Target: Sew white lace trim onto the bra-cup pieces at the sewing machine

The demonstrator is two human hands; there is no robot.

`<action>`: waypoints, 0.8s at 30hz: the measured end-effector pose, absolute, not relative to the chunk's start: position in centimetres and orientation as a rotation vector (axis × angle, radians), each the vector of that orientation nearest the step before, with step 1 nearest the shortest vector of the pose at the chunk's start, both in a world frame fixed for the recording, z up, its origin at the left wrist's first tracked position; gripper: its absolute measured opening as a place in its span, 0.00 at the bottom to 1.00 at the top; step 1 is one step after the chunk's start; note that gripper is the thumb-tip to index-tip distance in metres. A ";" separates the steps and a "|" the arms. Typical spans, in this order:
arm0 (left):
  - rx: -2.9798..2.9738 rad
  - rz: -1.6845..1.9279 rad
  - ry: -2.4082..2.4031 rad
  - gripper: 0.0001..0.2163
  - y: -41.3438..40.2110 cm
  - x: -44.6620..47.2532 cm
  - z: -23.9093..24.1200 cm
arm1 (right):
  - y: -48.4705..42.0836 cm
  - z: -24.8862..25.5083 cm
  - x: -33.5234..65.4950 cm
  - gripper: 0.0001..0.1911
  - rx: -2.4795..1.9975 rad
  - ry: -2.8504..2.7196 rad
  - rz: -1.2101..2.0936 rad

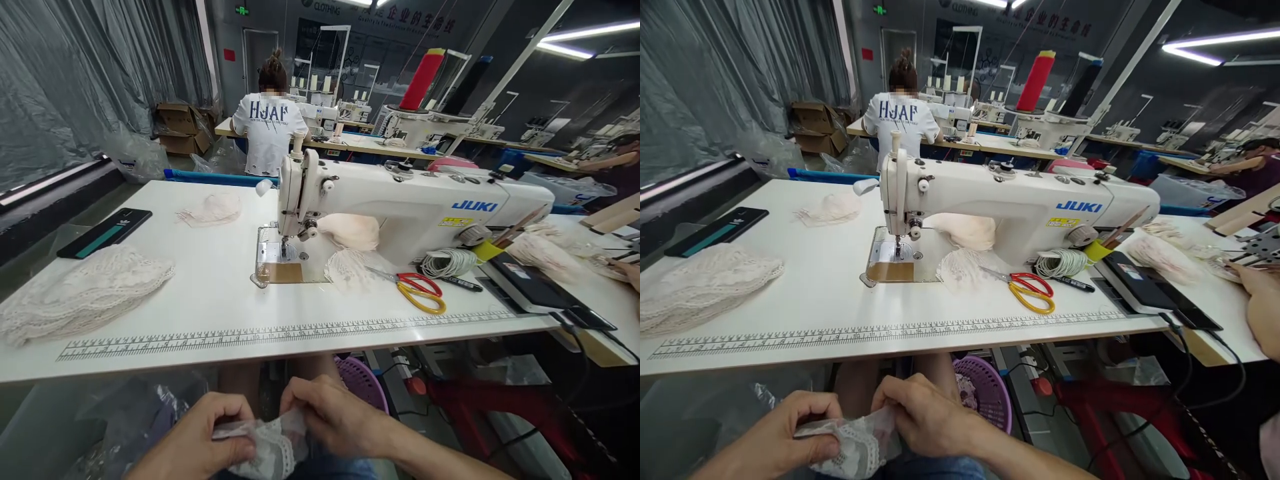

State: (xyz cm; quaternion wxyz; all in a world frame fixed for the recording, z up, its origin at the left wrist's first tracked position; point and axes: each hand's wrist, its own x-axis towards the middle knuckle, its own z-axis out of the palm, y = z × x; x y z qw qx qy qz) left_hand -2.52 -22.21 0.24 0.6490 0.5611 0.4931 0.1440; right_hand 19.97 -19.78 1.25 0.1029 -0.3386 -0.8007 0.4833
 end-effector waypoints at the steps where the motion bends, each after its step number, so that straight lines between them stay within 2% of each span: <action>1: 1.262 0.329 1.106 0.08 -22.2 -2.5 0.3 | -19.7 1.1 20.1 0.18 -0.973 -2.325 1.477; 5: 1.250 0.317 1.087 0.09 -22.0 -1.8 0.5 | -19.5 0.2 20.1 0.06 -0.931 -2.072 1.703; 8: 1.256 0.300 1.101 0.08 -21.8 -1.3 0.6 | -19.7 -0.3 20.0 0.16 -0.924 -1.854 1.848; 10: 1.280 0.289 1.140 0.07 -21.7 -1.1 0.5 | -19.7 -0.4 19.9 0.18 -0.889 -1.796 1.930; 13: 1.291 0.295 1.187 0.11 -21.6 -0.9 0.0 | -19.6 -0.5 19.7 0.19 -0.959 -1.862 1.863; 16: 1.248 0.324 1.176 0.16 -21.5 -1.1 -0.4 | -19.3 -0.7 19.8 0.14 -1.028 -1.989 1.725; 21: 1.238 0.363 1.080 0.18 -21.4 -2.0 0.1 | -18.8 0.1 20.3 0.06 -1.091 -2.117 1.619; 24: 1.270 0.405 1.075 0.17 -21.2 -2.0 0.3 | -18.8 0.6 20.3 0.10 -1.107 -2.183 1.601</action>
